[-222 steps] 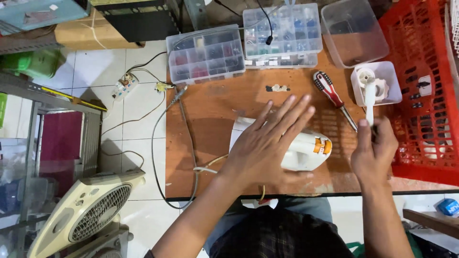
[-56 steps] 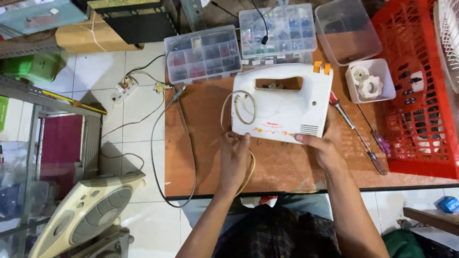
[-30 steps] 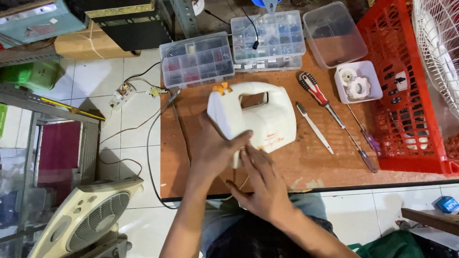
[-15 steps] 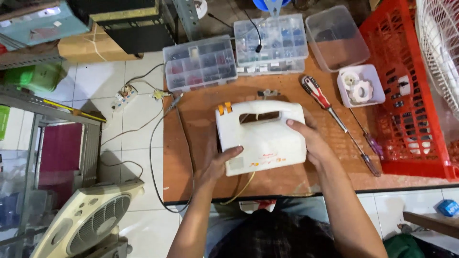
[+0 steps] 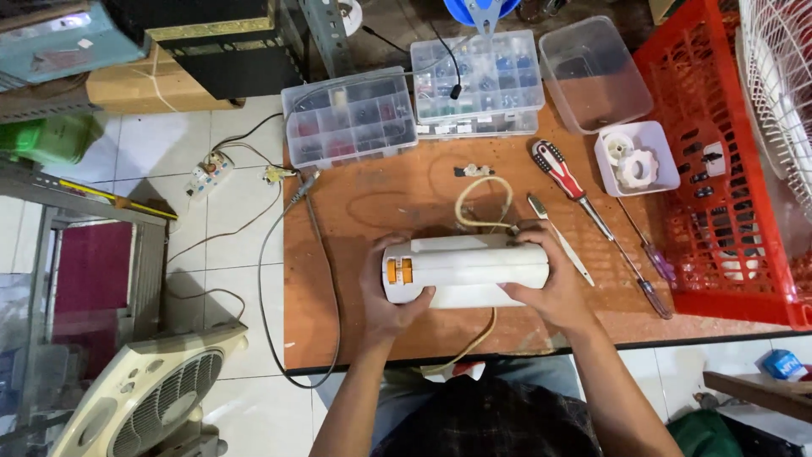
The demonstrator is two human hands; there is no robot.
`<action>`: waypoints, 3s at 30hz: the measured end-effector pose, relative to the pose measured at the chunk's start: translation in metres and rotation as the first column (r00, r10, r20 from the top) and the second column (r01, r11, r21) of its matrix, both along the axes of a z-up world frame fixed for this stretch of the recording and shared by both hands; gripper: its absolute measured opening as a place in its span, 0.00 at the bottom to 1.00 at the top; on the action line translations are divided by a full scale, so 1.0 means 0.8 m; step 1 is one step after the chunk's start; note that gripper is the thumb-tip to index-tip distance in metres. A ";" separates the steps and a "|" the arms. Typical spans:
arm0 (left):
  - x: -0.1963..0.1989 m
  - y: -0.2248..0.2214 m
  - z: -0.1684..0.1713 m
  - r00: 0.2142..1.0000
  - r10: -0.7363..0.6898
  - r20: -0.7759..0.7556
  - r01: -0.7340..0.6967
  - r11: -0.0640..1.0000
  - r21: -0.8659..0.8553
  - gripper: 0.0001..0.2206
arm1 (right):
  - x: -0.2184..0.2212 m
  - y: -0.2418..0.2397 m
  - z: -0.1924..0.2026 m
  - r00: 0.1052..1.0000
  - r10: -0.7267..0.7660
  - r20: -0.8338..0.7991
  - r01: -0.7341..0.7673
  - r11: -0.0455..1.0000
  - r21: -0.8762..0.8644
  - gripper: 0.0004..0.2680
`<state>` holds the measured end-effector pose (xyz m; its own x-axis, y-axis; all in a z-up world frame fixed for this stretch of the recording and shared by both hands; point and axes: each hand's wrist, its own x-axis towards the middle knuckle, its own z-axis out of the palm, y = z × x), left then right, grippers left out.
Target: The person is reassembling the plastic shell of a hand mixer, aligning the internal components and snapping the two halves of the housing together.
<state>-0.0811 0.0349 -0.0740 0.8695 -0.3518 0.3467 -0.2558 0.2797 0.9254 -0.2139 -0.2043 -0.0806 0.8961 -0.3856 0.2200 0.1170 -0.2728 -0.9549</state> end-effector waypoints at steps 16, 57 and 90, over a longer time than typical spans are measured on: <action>0.016 0.012 -0.012 0.993 -0.067 -0.092 0.055 0.991 -0.122 0.34 | -0.032 0.041 -0.010 0.999 0.029 0.025 -0.029 0.999 0.029 0.46; 0.003 -0.020 0.096 0.598 -0.259 -0.758 -0.201 0.868 -0.455 0.22 | 0.005 0.140 0.077 0.876 -0.335 0.347 0.330 0.941 0.075 0.53; 0.005 0.019 0.016 0.967 0.144 0.210 -0.168 0.980 0.102 0.31 | 0.038 0.065 -0.034 0.916 -0.253 0.311 0.268 0.963 -0.007 0.26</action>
<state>-0.0774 0.0501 -0.0609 0.8338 -0.2662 0.4836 -0.4711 0.1135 0.8747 -0.1831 -0.1522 -0.1082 0.6522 -0.5780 0.4904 0.3184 -0.3783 -0.8692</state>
